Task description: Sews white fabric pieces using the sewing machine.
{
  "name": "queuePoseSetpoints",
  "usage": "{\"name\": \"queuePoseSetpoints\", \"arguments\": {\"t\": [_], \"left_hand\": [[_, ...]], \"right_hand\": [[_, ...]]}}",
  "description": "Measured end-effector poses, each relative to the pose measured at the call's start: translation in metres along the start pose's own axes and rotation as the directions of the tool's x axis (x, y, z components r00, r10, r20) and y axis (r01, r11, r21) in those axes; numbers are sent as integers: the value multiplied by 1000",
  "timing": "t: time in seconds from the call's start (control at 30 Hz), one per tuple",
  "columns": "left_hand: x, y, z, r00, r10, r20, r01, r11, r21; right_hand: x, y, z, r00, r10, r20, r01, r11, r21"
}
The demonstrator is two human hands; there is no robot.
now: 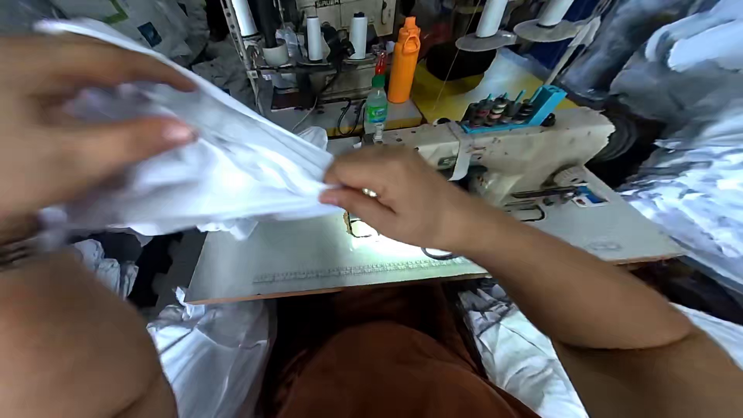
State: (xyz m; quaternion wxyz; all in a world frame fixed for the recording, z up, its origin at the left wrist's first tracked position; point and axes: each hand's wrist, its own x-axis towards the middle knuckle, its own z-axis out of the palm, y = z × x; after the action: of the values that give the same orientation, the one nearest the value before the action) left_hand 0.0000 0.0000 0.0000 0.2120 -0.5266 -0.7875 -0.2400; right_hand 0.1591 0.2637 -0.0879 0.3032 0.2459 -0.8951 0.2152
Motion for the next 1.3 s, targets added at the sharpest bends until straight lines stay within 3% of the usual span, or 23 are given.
{"name": "queuePoseSetpoints", "arguments": {"t": [0.03, 0.1, 0.17, 0.23, 0.3, 0.33, 0.43, 0.5, 0.63, 0.73, 0.87, 1.0, 1.17, 1.3], "left_hand": [[13, -3, 24, 999, -19, 28, 16, 994, 105], [30, 11, 95, 991, -97, 94, 84, 988, 133], [26, 10, 191, 977, -99, 191, 64, 981, 183], [5, 7, 280, 959, -72, 274, 22, 983, 181], [-15, 6, 340, 949, -48, 312, 8, 992, 126], [-21, 6, 356, 945, -42, 324, 9, 995, 102], [-20, 9, 367, 952, 0, 305, -33, 994, 104], [-12, 10, 367, 949, -33, 314, 12, 997, 71], [5, -1, 387, 931, -201, 306, 252, 958, -134], [4, -3, 404, 852, -226, 471, 326, 935, -140], [-14, -8, 411, 936, -170, 308, 259, 926, -274], [-25, -12, 407, 951, 15, 310, 121, 900, -418], [-30, -12, 411, 947, 205, 246, -132, 950, -283], [-27, -14, 409, 945, 186, 268, -130, 968, -215]], "right_hand": [[-26, 6, 11, 996, 81, 36, -82, 997, 10], [-84, 18, 38, 955, 260, 139, -268, 963, 35], [-141, 27, 63, 830, 460, 315, -495, 868, 36], [-179, 34, 80, 685, 560, 466, -632, 775, -2], [-197, 41, 86, 631, 610, 480, -684, 729, -27], [-202, 44, 87, 652, 628, 425, -687, 727, -21], [-198, 65, 91, 710, 679, 188, -690, 724, -11], [-188, 82, 99, 661, 731, 171, -735, 676, -54], [-182, 107, 142, 595, 803, 38, -796, 595, -110], [-189, 109, 159, 675, 736, -42, -727, 655, -205], [-197, 109, 157, 709, 703, -60, -701, 692, -171], [-198, 110, 159, 709, 703, -64, -701, 692, -172], [-199, 111, 159, 714, 698, -60, -696, 697, -173], [-199, 112, 159, 719, 691, -72, -690, 700, -182]]}}
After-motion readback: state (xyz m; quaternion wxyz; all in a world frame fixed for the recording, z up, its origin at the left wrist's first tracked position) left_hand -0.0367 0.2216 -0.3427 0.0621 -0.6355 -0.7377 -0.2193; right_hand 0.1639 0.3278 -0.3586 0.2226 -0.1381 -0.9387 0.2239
